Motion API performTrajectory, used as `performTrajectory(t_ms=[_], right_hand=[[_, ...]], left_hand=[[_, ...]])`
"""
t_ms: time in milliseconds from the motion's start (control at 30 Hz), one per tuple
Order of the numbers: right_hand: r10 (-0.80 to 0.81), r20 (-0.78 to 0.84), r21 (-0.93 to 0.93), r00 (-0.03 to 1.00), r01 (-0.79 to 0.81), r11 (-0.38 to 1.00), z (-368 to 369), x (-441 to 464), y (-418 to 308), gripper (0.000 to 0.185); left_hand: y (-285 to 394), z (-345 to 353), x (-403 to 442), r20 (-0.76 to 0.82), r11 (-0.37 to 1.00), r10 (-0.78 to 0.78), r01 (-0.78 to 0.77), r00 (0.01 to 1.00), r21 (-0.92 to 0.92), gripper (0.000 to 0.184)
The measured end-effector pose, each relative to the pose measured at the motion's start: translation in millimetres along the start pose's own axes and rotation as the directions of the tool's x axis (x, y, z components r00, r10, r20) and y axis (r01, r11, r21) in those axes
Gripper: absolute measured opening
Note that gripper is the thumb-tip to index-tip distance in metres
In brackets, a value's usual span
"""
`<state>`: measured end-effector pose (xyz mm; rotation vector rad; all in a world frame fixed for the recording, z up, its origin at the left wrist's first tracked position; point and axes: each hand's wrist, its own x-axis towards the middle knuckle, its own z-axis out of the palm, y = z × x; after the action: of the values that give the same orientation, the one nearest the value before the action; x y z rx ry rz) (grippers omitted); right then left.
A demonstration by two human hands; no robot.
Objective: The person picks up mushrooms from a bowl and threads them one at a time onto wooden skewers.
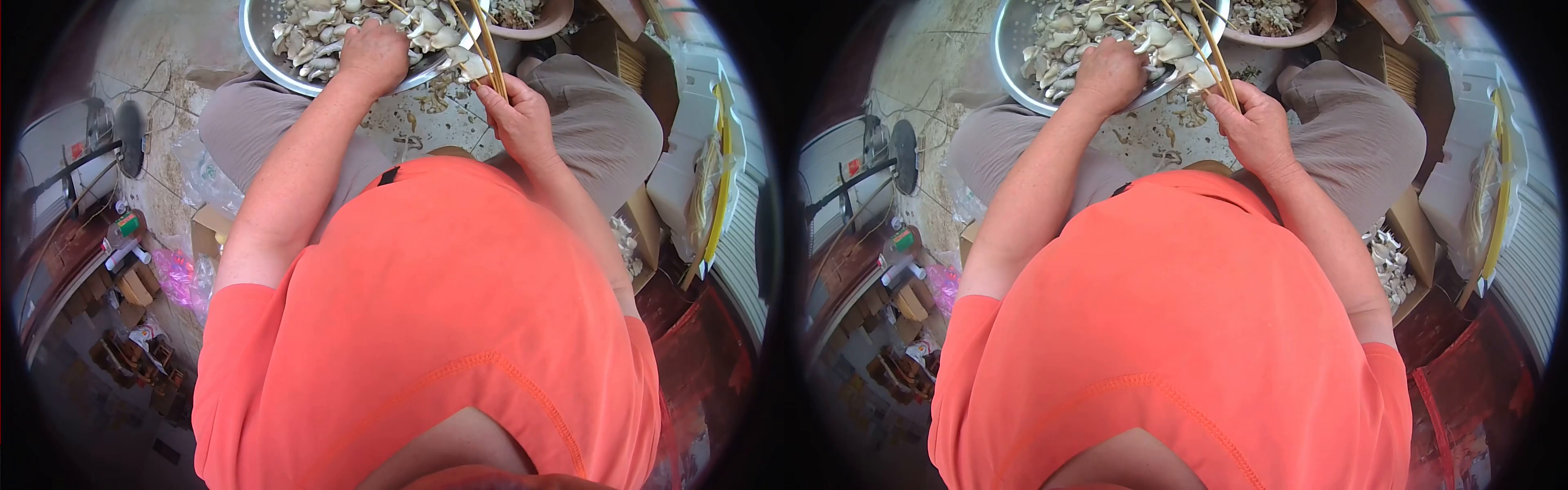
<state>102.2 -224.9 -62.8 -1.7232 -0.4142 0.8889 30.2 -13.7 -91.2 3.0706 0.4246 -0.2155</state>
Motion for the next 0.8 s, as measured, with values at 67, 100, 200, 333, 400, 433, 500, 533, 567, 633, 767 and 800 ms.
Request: performTrajectory(t_ms=[67,100,200,333,400,433,500,533,567,633,767,800], right_hand=[[-0.008,-0.004,-0.002,1.000,0.008,1.000,0,0,-1,0.016],[-0.018,-0.007,-0.004,1.000,0.018,1.000,0,-1,-1,0.016],[-0.016,-0.002,0.015,1.000,0.016,1.000,-1,-1,-2,0.016],[-0.003,0.025,0.044,1.000,0.002,0.999,0,1,-1,0.016],[-0.018,0.057,0.027,0.998,0.016,0.999,1,0,0,0.016],[-0.018,0.056,0.026,0.998,0.017,1.000,1,0,-1,0.016],[-0.019,0.066,-0.002,0.998,0.020,1.000,2,-1,-2,0.016],[-0.020,0.066,-0.003,0.998,0.020,1.000,1,-1,-2,0.016],[-0.014,0.069,-0.007,0.998,0.014,1.000,1,-1,-1,0.016],[-0.007,0.071,-0.013,0.997,0.008,1.000,1,-1,0,0.016],[-0.022,0.085,-0.051,0.996,0.027,0.998,1,-1,1,0.017],[-0.023,0.087,-0.058,0.996,0.029,0.998,1,-1,1,0.017]], left_hand=[[-1,-2,1,0.052,0.999,-0.026,0.028,0.998,-0.047,0.021],[-6,-2,1,-0.061,0.968,-0.082,0.065,0.995,-0.242,0.019],[-17,-10,-2,-0.039,0.724,-0.313,0.211,0.949,-0.657,0.019],[-25,-17,-7,0.150,0.096,-0.456,0.216,0.877,-0.972,0.024],[-25,-22,-8,0.182,-0.085,-0.443,0.161,0.878,-0.983,0.025],[-25,-24,-8,0.206,-0.209,-0.429,0.126,0.880,-0.970,0.027],[-25,-25,-8,0.229,-0.331,-0.411,0.089,0.882,-0.939,0.028],[-26,-26,-9,0.229,-0.432,-0.376,0.049,0.898,-0.901,0.028],[-27,-27,-10,0.225,-0.528,-0.341,0.012,0.913,-0.849,0.028],[-32,-25,-9,0.254,-0.574,-0.351,0.008,0.901,-0.819,0.027],[-39,-14,-5,0.288,-0.490,-0.453,0.034,0.844,-0.871,0.024],[-39,-13,-6,0.288,-0.490,-0.454,0.034,0.843,-0.871,0.024]])
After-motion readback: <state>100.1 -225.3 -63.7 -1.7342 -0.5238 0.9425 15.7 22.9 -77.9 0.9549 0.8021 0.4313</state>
